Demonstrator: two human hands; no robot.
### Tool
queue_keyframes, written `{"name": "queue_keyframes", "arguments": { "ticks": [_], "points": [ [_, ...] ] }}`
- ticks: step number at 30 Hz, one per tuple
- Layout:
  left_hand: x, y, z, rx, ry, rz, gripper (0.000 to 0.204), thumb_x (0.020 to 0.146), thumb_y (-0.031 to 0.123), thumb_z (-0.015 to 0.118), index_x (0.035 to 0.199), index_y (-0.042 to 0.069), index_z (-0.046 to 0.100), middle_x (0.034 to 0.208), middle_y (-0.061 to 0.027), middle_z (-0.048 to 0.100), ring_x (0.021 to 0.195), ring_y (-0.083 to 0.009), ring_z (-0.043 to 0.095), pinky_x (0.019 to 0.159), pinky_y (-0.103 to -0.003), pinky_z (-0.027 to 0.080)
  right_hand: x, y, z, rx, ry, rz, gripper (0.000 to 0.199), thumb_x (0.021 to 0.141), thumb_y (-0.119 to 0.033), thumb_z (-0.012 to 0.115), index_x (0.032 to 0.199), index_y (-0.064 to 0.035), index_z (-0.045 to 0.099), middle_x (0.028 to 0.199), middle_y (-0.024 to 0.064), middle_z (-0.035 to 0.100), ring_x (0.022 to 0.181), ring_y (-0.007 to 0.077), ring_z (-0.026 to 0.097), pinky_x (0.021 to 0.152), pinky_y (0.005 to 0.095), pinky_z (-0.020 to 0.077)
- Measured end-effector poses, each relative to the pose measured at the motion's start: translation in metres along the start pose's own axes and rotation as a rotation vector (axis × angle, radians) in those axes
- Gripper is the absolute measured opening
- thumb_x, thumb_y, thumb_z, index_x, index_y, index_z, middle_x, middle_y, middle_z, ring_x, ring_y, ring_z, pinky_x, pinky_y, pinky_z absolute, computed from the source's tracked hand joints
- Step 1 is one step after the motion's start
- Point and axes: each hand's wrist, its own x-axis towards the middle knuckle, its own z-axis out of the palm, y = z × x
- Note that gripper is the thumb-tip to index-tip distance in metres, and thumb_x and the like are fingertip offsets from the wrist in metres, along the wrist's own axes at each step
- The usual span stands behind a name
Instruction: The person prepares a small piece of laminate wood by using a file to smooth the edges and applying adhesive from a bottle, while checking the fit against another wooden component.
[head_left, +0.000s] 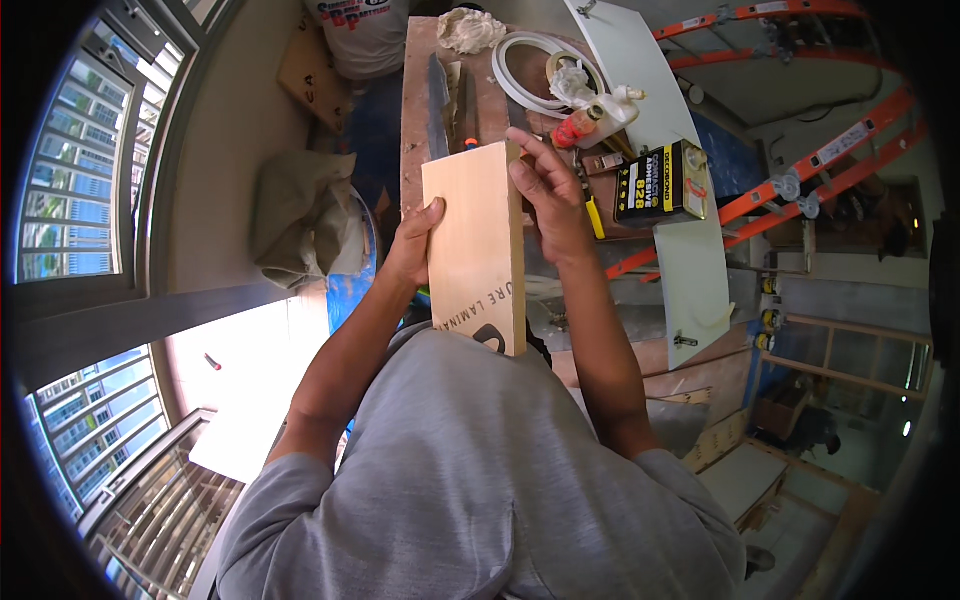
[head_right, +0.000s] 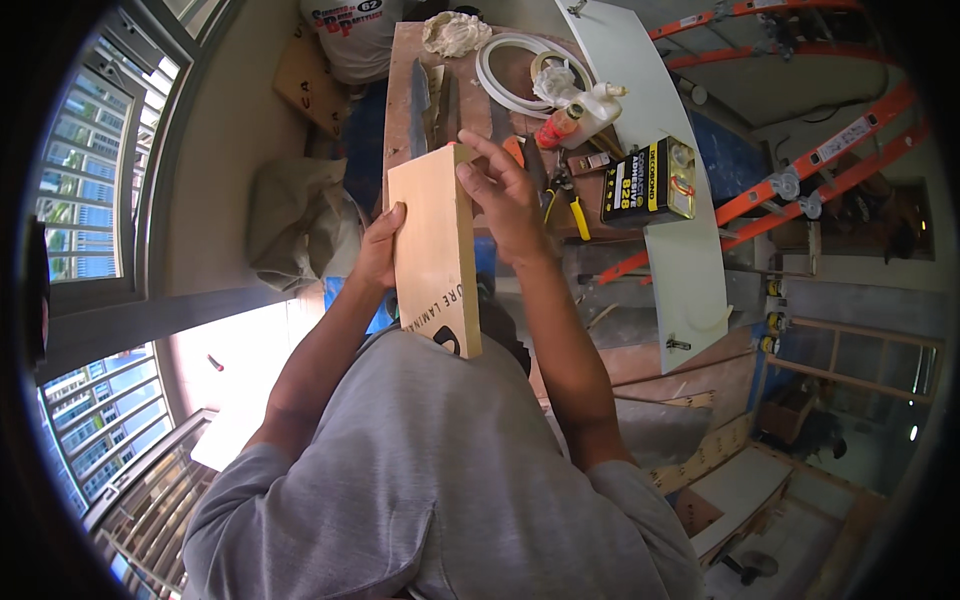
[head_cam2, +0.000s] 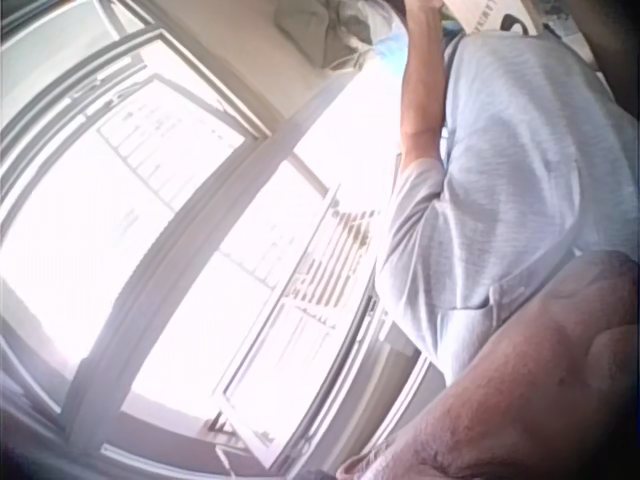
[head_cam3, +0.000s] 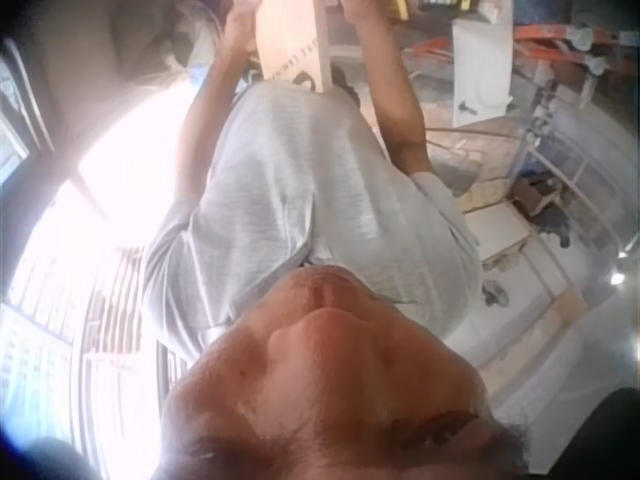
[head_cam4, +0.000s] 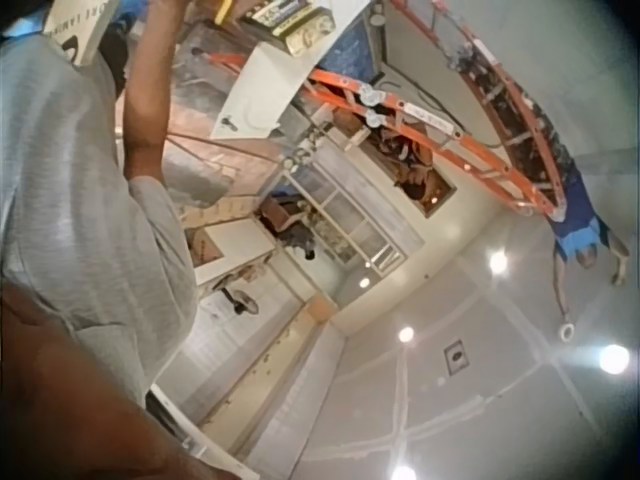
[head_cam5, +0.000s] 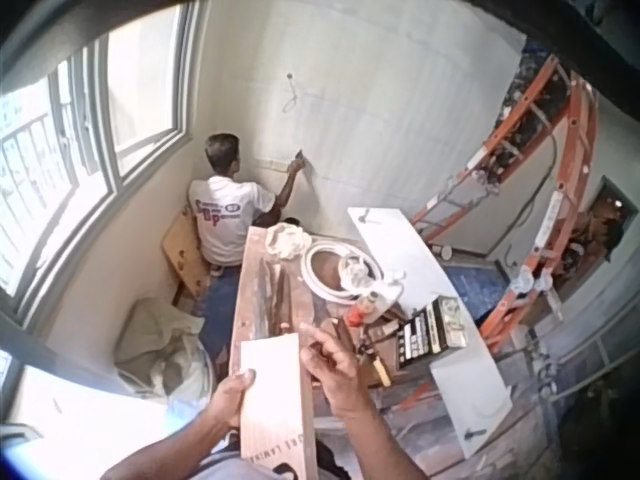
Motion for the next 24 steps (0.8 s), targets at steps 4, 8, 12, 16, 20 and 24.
{"name": "queue_keyframes", "arguments": {
  "ticks": [4,8,12,16,20,24],
  "points": [
    [0.002,-0.003,-0.002,-0.075,-0.036,-0.047,0.065,0.097,0.039,0.071,0.145,0.001,0.051,0.131,-0.0155,0.068,0.114,-0.0274,0.071,0.098,-0.044,0.059,0.000,-0.008,-0.009,0.165,-0.210,0.092,0.064,0.093,-0.012,0.075,0.151,-0.0034,0.049,0.124,0.0042,0.063,0.117,0.0127,0.058,0.103,0.0293,0.0449],
    [0.004,-0.004,-0.004,-0.117,-0.071,-0.087,0.066,0.097,0.040,0.071,0.147,0.002,0.050,0.132,-0.0153,0.068,0.115,-0.0277,0.071,0.098,-0.044,0.059,-0.001,-0.015,-0.005,0.177,-0.268,0.080,0.068,0.089,-0.007,0.075,0.151,-0.0038,0.046,0.124,0.0039,0.062,0.118,0.0144,0.058,0.104,0.0330,0.0468],
    [0.004,-0.002,-0.005,-0.090,-0.073,-0.082,0.066,0.097,0.040,0.072,0.147,0.002,0.050,0.132,-0.0157,0.068,0.115,-0.0279,0.071,0.098,-0.045,0.059,0.003,-0.011,-0.005,0.130,-0.247,0.059,0.062,0.088,-0.010,0.077,0.144,-0.0043,0.050,0.123,0.0055,0.063,0.117,0.0150,0.059,0.103,0.0338,0.0476],
    [0.001,0.002,-0.001,-0.037,-0.060,-0.045,0.066,0.097,0.040,0.072,0.147,0.002,0.050,0.133,-0.0159,0.067,0.115,-0.0281,0.070,0.099,-0.045,0.058,0.005,-0.015,-0.004,0.070,-0.243,0.048,0.056,0.090,-0.012,0.076,0.139,-0.0042,0.052,0.121,0.0071,0.063,0.114,0.0142,0.060,0.101,0.0339,0.0485],
    [-0.002,0.009,0.009,0.028,-0.026,0.002,0.064,0.098,0.037,0.071,0.145,0.000,0.051,0.131,-0.0166,0.068,0.114,-0.0274,0.071,0.097,-0.044,0.059,0.008,-0.023,-0.005,0.000,-0.244,0.027,0.050,0.091,-0.012,0.074,0.136,-0.0032,0.053,0.119,0.0081,0.063,0.108,0.0140,0.062,0.096,0.0316,0.0505],
    [-0.006,0.015,0.021,0.084,-0.009,0.108,0.055,0.099,0.030,0.070,0.141,-0.002,0.054,0.125,-0.0166,0.071,0.107,-0.0251,0.074,0.092,-0.040,0.062,0.008,-0.044,0.002,-0.364,-0.213,-0.079,0.037,0.092,-0.007,0.069,0.126,-0.0001,0.057,0.102,0.0108,0.068,0.090,0.0152,0.068,0.080,0.0302,0.0545]
  ]
}}
